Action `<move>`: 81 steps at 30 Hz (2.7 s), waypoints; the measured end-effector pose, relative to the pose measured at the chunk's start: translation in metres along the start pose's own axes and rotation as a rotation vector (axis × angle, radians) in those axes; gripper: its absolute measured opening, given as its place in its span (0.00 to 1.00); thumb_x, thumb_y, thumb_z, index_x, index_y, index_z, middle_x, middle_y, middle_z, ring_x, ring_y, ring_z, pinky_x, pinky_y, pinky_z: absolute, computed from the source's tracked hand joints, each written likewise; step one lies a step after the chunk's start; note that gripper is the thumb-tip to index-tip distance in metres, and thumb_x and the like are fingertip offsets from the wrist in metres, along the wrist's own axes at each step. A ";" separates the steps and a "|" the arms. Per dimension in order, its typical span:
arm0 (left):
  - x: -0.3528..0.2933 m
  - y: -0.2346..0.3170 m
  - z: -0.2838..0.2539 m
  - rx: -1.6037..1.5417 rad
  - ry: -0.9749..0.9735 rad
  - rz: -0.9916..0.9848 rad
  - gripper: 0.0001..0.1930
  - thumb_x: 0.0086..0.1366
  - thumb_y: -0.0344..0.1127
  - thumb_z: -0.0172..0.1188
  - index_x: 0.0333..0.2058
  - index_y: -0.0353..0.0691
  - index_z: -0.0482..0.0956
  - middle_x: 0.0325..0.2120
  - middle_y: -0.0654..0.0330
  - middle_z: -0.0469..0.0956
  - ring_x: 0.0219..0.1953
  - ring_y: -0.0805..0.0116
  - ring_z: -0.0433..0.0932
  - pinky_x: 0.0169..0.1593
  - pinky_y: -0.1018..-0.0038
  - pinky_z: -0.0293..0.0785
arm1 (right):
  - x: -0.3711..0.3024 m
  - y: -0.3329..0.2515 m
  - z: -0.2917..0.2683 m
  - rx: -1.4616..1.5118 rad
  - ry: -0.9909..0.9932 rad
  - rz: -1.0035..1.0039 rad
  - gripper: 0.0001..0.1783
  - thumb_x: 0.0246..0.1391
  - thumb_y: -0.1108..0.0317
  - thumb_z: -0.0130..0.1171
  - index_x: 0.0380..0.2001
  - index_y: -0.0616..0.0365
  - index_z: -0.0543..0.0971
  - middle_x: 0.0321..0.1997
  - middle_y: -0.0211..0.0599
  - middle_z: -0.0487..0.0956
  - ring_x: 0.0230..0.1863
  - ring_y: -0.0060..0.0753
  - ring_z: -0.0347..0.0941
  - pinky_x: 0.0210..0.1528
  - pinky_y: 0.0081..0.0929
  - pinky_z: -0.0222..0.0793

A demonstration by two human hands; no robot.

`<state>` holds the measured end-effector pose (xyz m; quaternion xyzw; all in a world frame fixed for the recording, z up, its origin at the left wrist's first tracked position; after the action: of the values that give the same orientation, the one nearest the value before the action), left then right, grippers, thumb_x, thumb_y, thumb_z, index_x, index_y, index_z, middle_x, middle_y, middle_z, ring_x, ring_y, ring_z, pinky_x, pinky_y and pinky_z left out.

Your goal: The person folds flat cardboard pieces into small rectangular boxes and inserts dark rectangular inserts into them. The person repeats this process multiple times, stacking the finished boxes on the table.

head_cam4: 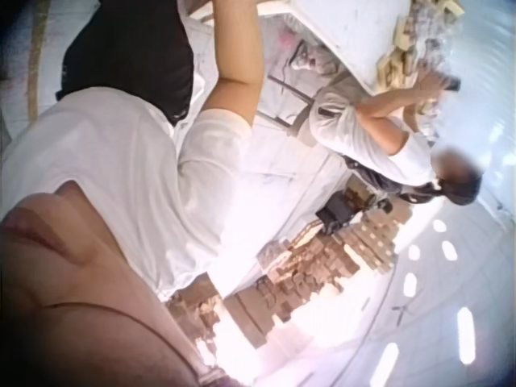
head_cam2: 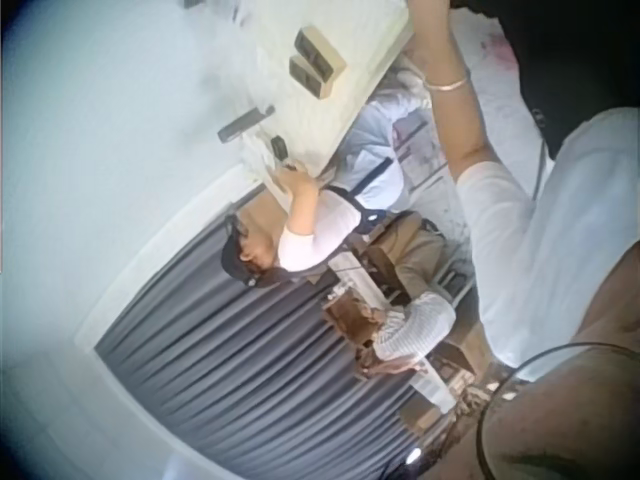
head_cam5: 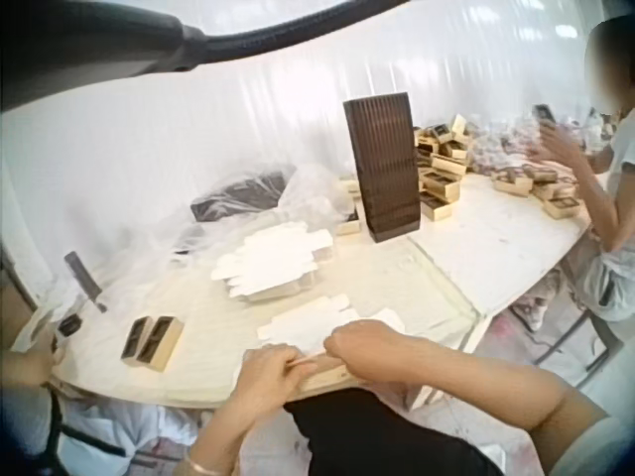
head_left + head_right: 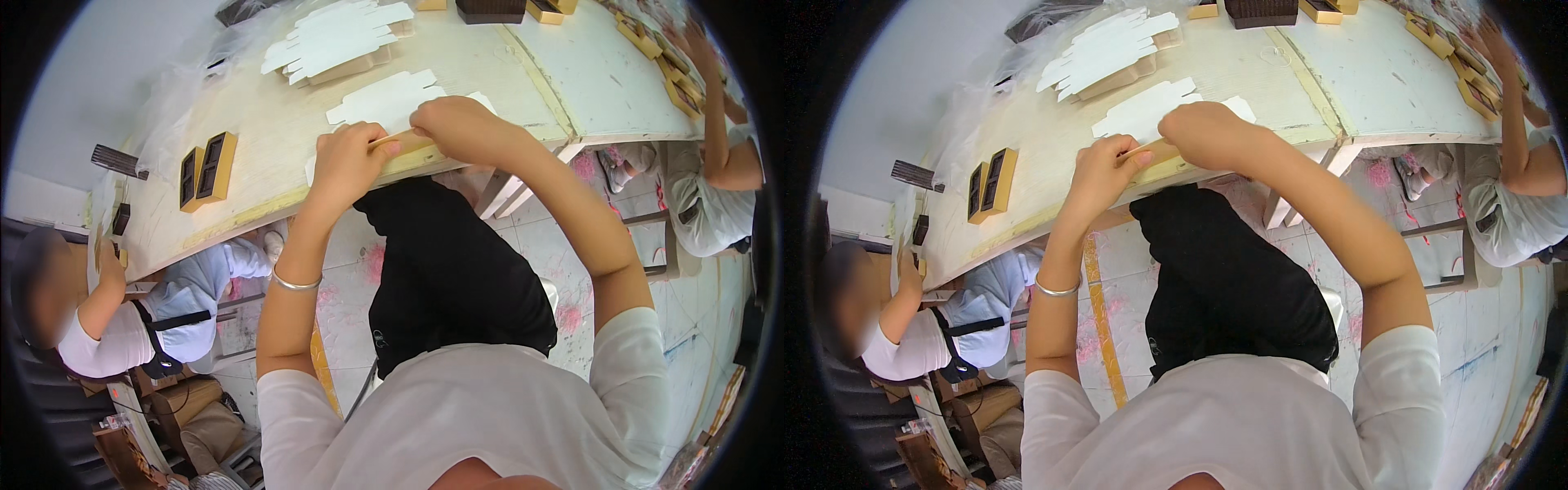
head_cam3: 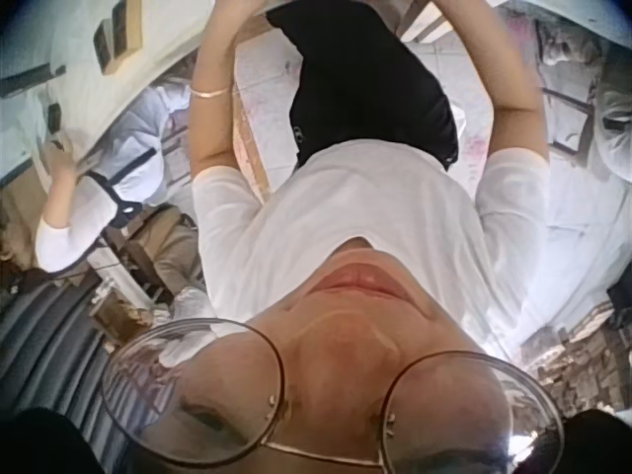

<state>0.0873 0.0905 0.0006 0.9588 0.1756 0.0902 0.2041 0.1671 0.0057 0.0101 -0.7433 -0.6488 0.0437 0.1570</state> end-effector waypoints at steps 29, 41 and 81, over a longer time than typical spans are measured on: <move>0.031 0.023 0.000 -0.100 -0.051 0.282 0.18 0.51 0.22 0.59 0.43 0.37 0.77 0.24 0.59 0.68 0.28 0.65 0.69 0.36 0.71 0.70 | -0.046 0.002 -0.019 0.108 0.419 -0.156 0.09 0.45 0.72 0.63 0.32 0.57 0.77 0.41 0.37 0.74 0.39 0.43 0.70 0.45 0.34 0.62; 0.031 0.018 0.004 -0.130 -0.052 0.264 0.18 0.53 0.22 0.58 0.44 0.36 0.77 0.31 0.56 0.75 0.33 0.64 0.74 0.40 0.72 0.72 | -0.048 -0.022 -0.001 0.033 0.204 -0.363 0.08 0.45 0.73 0.61 0.31 0.60 0.76 0.36 0.40 0.75 0.37 0.44 0.71 0.39 0.35 0.67; -0.012 0.038 0.016 -0.470 0.076 0.312 0.08 0.53 0.29 0.67 0.28 0.35 0.76 0.22 0.62 0.73 0.19 0.77 0.67 0.24 0.81 0.62 | -0.057 0.000 -0.013 0.491 -0.027 -0.095 0.27 0.41 0.82 0.61 0.47 0.55 0.70 0.56 0.41 0.68 0.46 0.39 0.70 0.45 0.27 0.69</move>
<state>0.0916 0.0477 0.0010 0.8965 0.0077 0.1944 0.3980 0.1624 -0.0520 0.0149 -0.6510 -0.6548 0.2026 0.3262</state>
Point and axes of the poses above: each hand's wrist, its own x-axis towards the middle knuckle, its own z-axis out of the palm, y = z × x, the point moved 8 cm from there along x, towards the middle knuckle
